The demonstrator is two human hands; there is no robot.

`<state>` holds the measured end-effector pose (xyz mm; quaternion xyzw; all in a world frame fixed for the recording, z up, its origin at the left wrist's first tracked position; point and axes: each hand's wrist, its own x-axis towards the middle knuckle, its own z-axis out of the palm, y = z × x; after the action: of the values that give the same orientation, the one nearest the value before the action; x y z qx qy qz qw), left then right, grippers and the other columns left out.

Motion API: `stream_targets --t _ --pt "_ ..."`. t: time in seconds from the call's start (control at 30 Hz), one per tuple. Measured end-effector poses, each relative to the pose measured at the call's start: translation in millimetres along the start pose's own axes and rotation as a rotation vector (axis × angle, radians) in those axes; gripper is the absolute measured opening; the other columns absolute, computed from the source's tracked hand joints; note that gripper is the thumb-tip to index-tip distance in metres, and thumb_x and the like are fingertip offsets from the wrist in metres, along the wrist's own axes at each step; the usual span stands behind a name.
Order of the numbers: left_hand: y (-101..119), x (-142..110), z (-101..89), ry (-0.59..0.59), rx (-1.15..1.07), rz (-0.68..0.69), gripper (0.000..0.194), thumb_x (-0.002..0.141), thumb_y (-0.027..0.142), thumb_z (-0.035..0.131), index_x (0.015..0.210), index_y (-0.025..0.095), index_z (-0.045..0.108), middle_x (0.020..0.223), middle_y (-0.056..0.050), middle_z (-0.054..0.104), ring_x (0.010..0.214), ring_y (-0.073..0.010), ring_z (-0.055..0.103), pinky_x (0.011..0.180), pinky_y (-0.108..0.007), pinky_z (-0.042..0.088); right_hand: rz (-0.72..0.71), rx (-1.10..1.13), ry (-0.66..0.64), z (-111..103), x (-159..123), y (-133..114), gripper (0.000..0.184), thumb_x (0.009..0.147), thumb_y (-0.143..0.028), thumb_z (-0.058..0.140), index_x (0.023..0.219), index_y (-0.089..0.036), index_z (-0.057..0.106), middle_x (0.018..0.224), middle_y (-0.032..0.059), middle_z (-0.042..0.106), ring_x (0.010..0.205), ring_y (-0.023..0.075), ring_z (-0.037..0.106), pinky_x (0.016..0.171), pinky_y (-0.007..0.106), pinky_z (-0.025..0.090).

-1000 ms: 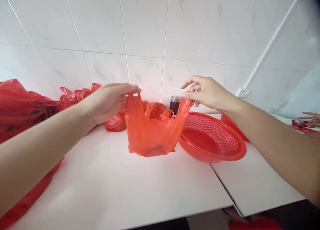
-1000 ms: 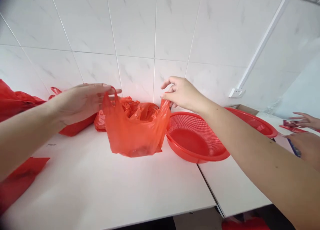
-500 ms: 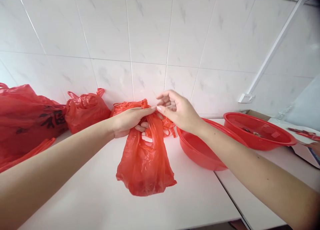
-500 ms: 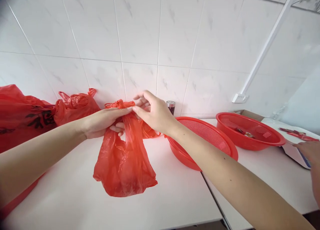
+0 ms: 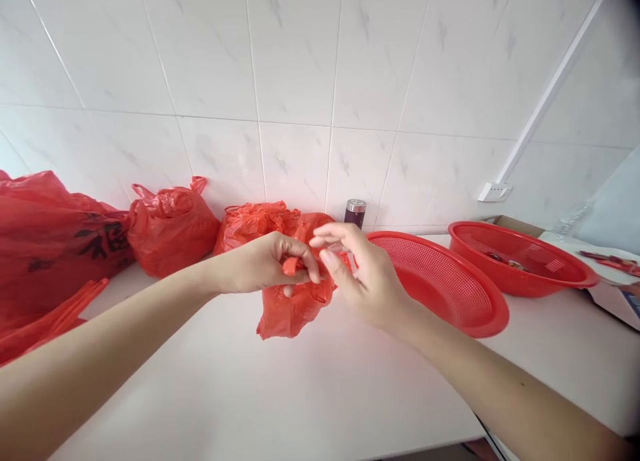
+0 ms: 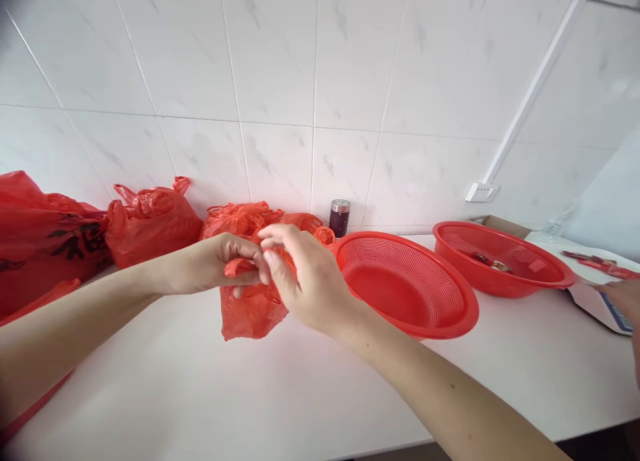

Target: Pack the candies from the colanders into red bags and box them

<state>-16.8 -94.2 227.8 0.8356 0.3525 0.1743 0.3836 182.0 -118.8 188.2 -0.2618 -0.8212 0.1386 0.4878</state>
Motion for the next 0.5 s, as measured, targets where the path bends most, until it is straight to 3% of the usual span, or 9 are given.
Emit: stream_targets --t 0.13,0.2,0.3,0.4,0.5 --pt "-6 3 15.5 0.288 0.328 0.106 0.029 0.063 -0.003 0.042 0.07 0.02 0.057 0.066 0.003 0.058 0.061 -0.0113 0.053 0.055 -0.022 0.041 0.375 0.176 -0.169 9 4 26 0.038 0.1 -0.037 0.034 0.137 -0.031 0.04 0.099 0.0023 0.065 0.104 0.0179 0.06 0.094 0.041 0.047" --pt "-11 3 23.7 0.429 0.452 0.181 0.03 0.061 -0.005 0.039 0.073 0.02 0.052 0.073 0.002 0.059 0.063 -0.011 0.053 0.054 -0.022 0.039 0.429 0.225 -0.184 11 3 31 0.039 0.099 -0.039 0.038 0.137 -0.032 0.042 0.107 0.003 0.063 0.113 0.0187 0.056 0.099 0.042 0.044" --pt "-19 0 35.1 0.544 0.535 0.261 0.038 0.063 -0.005 0.037 0.087 0.021 0.051 0.092 -0.001 0.061 0.073 -0.0123 0.057 0.055 -0.022 0.041 0.436 0.344 -0.243 10 -1 31 0.032 0.097 -0.041 0.045 0.126 -0.03 0.053 0.115 0.0029 0.06 0.114 0.0182 0.054 0.101 0.04 0.043" --pt "-21 -5 43.3 0.561 0.554 0.241 0.045 0.069 -0.001 0.039 0.105 0.023 0.053 0.102 -0.003 0.062 0.081 -0.0146 0.06 0.057 -0.022 0.042 0.492 0.517 -0.377 6 -4 25 0.027 0.097 -0.043 0.045 0.105 -0.023 0.06 0.098 0.0022 0.062 0.096 0.0165 0.061 0.091 0.037 0.049" --pt "-24 -13 43.6 0.42 0.51 0.168 0.036 0.082 0.01 0.041 0.112 0.024 0.056 0.1 -0.003 0.065 0.08 -0.0155 0.061 0.063 -0.024 0.046 0.52 0.595 -0.397 3 -10 19 0.032 0.097 -0.048 0.043 0.093 -0.019 0.057 0.088 0.0016 0.061 0.086 0.015 0.062 0.085 0.035 0.052"
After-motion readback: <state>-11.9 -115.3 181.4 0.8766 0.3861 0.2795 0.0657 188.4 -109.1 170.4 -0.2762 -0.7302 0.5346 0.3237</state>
